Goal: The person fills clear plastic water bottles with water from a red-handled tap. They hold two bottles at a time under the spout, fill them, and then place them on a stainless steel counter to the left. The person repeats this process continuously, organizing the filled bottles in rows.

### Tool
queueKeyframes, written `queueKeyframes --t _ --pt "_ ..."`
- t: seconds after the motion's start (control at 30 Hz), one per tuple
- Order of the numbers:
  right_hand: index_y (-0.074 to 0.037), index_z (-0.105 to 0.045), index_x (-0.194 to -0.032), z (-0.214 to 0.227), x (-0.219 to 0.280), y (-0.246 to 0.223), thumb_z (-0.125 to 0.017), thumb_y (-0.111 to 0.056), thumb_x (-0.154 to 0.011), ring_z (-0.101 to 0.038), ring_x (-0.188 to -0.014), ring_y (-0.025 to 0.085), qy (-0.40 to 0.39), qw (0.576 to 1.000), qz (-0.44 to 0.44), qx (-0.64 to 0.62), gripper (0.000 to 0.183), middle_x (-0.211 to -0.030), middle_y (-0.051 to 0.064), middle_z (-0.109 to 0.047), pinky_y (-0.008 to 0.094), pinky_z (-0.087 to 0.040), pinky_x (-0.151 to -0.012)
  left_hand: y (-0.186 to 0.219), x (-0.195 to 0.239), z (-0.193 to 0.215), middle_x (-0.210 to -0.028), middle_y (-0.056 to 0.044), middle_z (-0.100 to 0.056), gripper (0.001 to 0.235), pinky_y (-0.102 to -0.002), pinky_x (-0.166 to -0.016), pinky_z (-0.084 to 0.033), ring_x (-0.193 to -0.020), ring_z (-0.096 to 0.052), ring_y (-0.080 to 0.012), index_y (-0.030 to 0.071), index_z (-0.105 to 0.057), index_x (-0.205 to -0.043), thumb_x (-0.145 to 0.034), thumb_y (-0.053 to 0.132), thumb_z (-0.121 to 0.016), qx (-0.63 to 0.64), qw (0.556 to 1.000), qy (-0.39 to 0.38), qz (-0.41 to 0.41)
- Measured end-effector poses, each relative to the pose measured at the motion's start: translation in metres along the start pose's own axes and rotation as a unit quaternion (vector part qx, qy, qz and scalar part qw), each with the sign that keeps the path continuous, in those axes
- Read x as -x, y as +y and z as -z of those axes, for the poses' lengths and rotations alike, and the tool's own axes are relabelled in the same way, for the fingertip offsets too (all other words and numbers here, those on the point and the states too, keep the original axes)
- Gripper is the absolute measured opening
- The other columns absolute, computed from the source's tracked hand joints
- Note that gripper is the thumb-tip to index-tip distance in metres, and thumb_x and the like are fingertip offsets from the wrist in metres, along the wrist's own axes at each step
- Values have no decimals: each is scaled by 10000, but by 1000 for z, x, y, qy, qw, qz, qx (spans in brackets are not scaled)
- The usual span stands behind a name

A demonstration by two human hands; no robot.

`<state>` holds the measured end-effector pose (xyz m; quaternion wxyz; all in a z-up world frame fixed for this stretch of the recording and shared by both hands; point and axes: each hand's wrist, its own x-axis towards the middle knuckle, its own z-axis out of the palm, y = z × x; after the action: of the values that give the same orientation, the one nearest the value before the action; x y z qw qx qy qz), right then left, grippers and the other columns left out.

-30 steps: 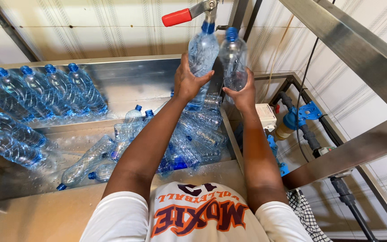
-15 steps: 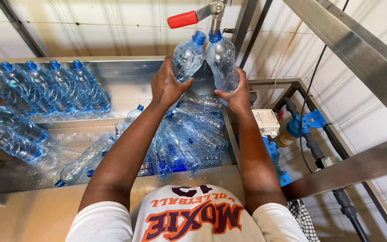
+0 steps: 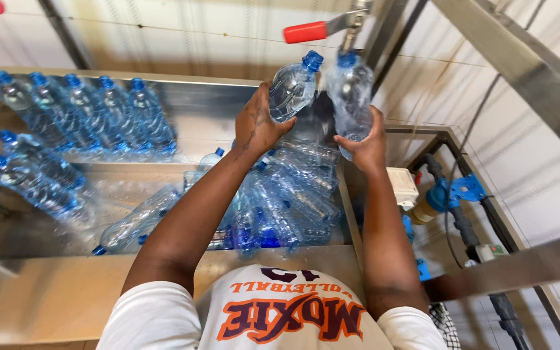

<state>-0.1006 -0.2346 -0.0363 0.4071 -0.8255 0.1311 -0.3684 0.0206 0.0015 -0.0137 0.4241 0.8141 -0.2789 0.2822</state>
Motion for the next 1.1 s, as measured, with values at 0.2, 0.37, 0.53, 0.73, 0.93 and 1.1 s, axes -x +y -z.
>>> queueKeyframes --t 0.2,0.37,0.53,0.73,0.93,1.1 --pt "-188 -365 -1678 -51 0 -9 -1123 -477 -716 -549 -1467 545 -74 994 -68 -51 1258 -1581 321 -566 679 -429 -1231 -76 41 71 -1511 -160 -697 1143 -549 -1171 -544 -1423 -661 -388 198 -481 -1640 -690 473 -1054 76 976 72 190" --pt "-214 -437 -1615 -65 10 -5 -945 -114 -840 -717 -1312 191 -27 923 -67 -378 932 -1455 51 -706 361 -625 -1143 -159 87 159 -1589 -210 -621 1291 -416 -1204 -509 -1464 -599 -336 64 -339 -1702 -664 205 -1094 204 885 188 375" --pt "-236 -414 -1742 -44 21 18 -993 -261 -950 -677 -1261 187 -10 966 -67 -248 981 -1514 98 -678 397 -595 -963 -252 144 231 -1345 -199 -720 1063 -456 -996 -596 -1172 -735 -357 132 -483 -1581 -686 135 -1057 79 870 331 357" --pt "-141 -428 -1686 -36 31 27 -821 9 -1090 -613 -1394 349 -24 966 -1 -259 729 -1580 235 -568 583 -594 -1230 -335 189 266 -1397 -258 -687 1166 -594 -1040 -544 -1310 -610 -468 110 -475 -1576 -629 207 -1148 -127 800 404 425" --pt "-233 -253 -1721 -11 39 47 -802 -144 -1323 -512 -1059 413 -29 993 -42 -108 684 -1505 279 -534 536 -378 -807 -374 203 268 -1415 -250 -686 1120 -628 -1106 -483 -1325 -589 -514 85 -481 -1577 -699 219 -1164 -181 802 423 382" --pt "-192 -574 -1185 1 31 47 -865 -404 -1176 -741 -1218 255 -101 964 -110 -218 360 -1269 67 -671 492 -643 -1085 -395 210 268 -1671 -218 -494 1246 -655 -1247 -413 -1462 -549 -515 117 -214 -1695 -919 461 -1127 -315 821 389 275"
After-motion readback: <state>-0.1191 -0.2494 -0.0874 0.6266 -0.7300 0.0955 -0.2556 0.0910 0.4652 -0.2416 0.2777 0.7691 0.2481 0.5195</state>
